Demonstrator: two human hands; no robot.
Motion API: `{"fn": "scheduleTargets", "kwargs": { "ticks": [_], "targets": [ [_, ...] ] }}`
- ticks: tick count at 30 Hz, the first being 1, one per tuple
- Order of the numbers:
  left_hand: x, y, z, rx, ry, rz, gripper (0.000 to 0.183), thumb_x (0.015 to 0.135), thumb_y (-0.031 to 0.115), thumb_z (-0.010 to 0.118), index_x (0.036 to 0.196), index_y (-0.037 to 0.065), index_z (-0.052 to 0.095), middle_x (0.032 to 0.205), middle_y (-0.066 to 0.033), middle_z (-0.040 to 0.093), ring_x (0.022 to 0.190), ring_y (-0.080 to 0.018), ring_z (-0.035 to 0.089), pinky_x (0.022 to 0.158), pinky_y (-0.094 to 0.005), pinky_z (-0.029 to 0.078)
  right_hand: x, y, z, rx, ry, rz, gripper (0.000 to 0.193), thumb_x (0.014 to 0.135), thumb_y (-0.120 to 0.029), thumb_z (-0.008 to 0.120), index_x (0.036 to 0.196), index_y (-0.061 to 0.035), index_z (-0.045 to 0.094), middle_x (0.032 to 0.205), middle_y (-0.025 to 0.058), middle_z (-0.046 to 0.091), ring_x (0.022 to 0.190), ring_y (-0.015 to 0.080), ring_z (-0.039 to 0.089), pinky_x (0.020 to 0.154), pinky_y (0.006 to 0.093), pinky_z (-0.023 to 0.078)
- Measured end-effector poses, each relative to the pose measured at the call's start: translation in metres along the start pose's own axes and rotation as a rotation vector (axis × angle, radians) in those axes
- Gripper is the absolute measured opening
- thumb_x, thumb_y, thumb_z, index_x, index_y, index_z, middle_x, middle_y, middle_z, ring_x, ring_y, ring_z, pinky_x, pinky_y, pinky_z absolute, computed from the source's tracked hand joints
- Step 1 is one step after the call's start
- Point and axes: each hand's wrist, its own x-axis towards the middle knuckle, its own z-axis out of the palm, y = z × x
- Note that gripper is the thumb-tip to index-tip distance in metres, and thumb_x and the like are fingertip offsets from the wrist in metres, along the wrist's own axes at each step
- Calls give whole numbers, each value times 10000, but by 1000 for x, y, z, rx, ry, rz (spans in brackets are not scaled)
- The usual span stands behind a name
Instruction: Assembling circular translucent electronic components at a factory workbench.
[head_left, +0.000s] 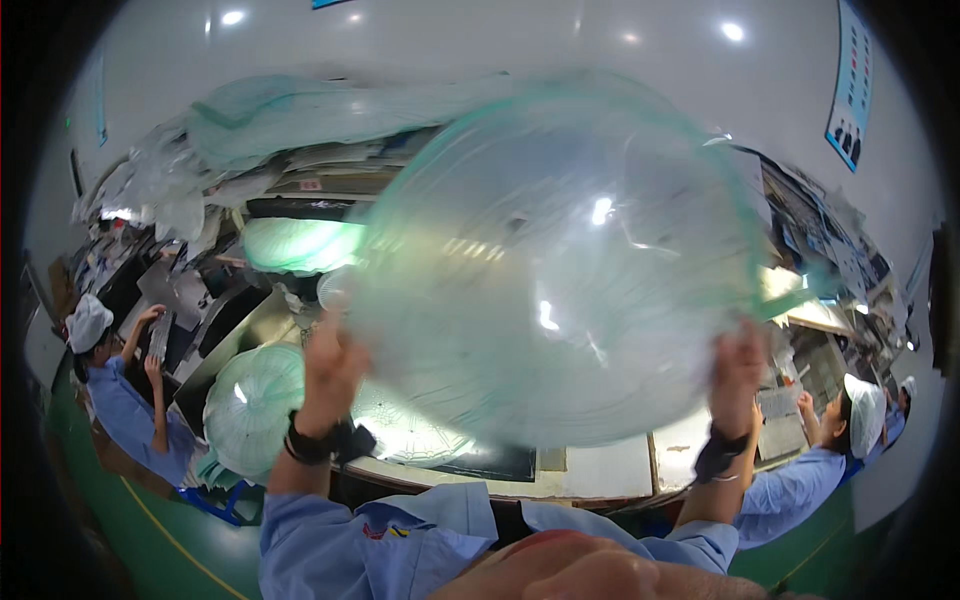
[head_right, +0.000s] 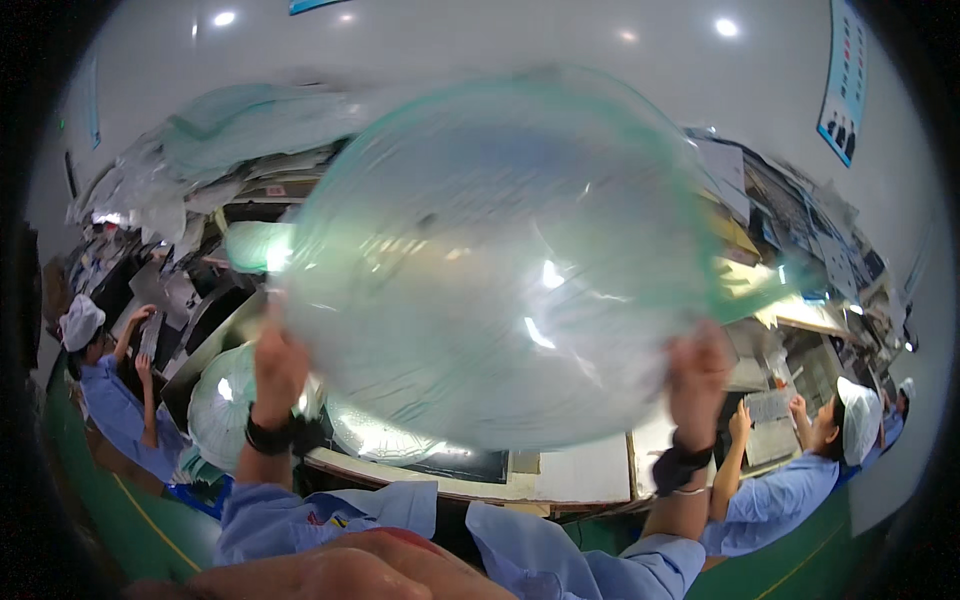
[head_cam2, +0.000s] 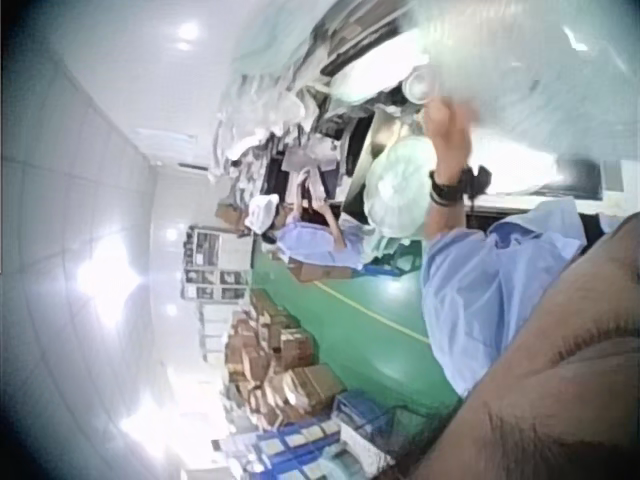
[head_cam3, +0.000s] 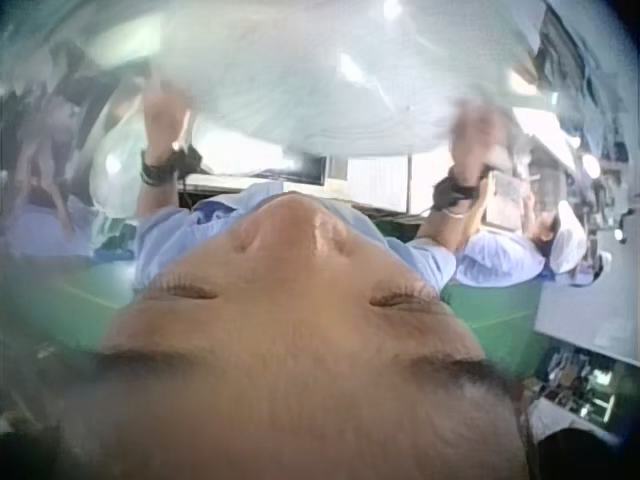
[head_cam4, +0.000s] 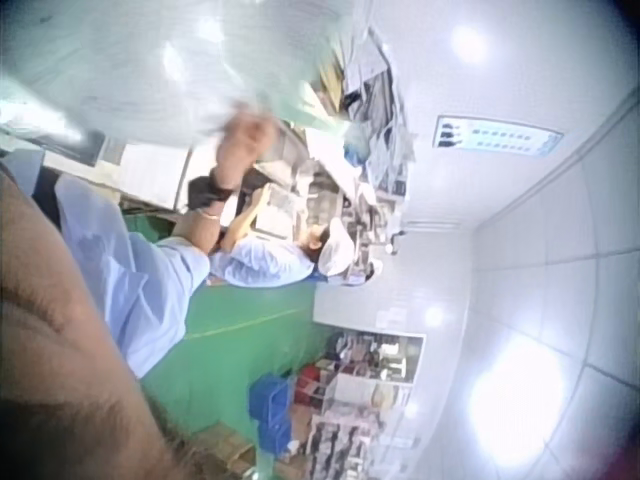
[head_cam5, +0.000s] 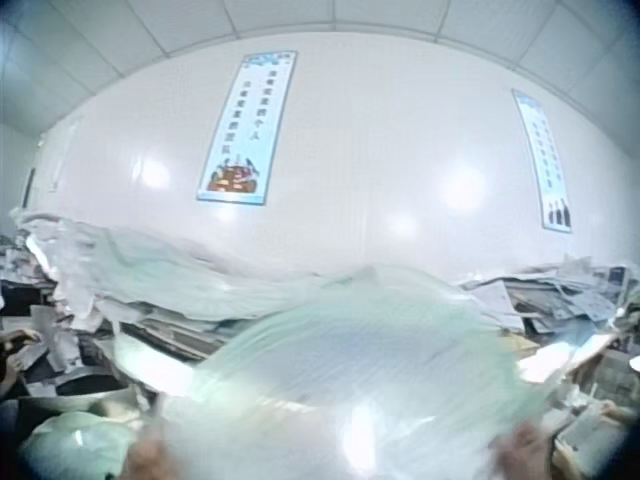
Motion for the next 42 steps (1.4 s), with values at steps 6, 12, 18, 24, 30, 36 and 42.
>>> {"fn": "scheduleTargets", "kwargs": {
  "ticks": [6,12,18,24,30,36,42],
  "targets": [
    [147,86,-20,936,285,785,574,871,146,538,1372,96,264,1283,-175,460,1147,-298,482,894,-436,439,120,-86,-13,-81,166,-35,437,882,-189,529,1244,44,458,1079,57,564,901,132,546,804,229,424],
    [190,74,-52,1179,-255,458,445,859,218,531,1274,85,438,1225,-164,518,1081,-310,519,905,-412,420,256,-46,-94,-835,0,-611,424,885,-184,526,1260,3,460,1082,136,573,953,176,553,812,253,440],
    [205,93,-62,856,202,275,205,859,213,541,902,55,665,833,-79,663,753,-276,612,663,-335,473,254,-60,3,-902,353,-409,356,876,-215,549,1198,-63,528,1092,140,584,984,214,571,820,309,469],
    [184,85,-61,556,544,546,209,819,192,629,953,36,667,824,-90,667,680,-132,602,656,-237,455,153,-104,140,-178,-559,-177,376,878,-311,564,1130,-32,554,952,83,607,807,144,612,695,253,502],
    [182,80,-58,366,747,565,132,773,138,689,876,56,697,800,-36,678,680,-77,584,644,-205,444,166,-127,217,-401,-513,-533,431,843,-358,588,1120,-28,558,859,158,608,749,215,620,665,301,502],
    [174,76,-42,522,589,797,93,773,131,680,835,64,697,848,-23,681,723,-117,613,701,-230,460,156,-156,281,-725,-365,-1496,499,790,-289,629,1243,-137,485,1029,145,608,847,323,598,714,391,488],
    [134,43,-101,642,744,849,221,838,209,623,969,33,602,809,-67,650,778,-179,626,755,-308,489,106,-139,296,-800,-701,-1325,279,763,-133,556,1038,-91,576,786,74,640,599,271,594,547,383,472]
  ]
}}
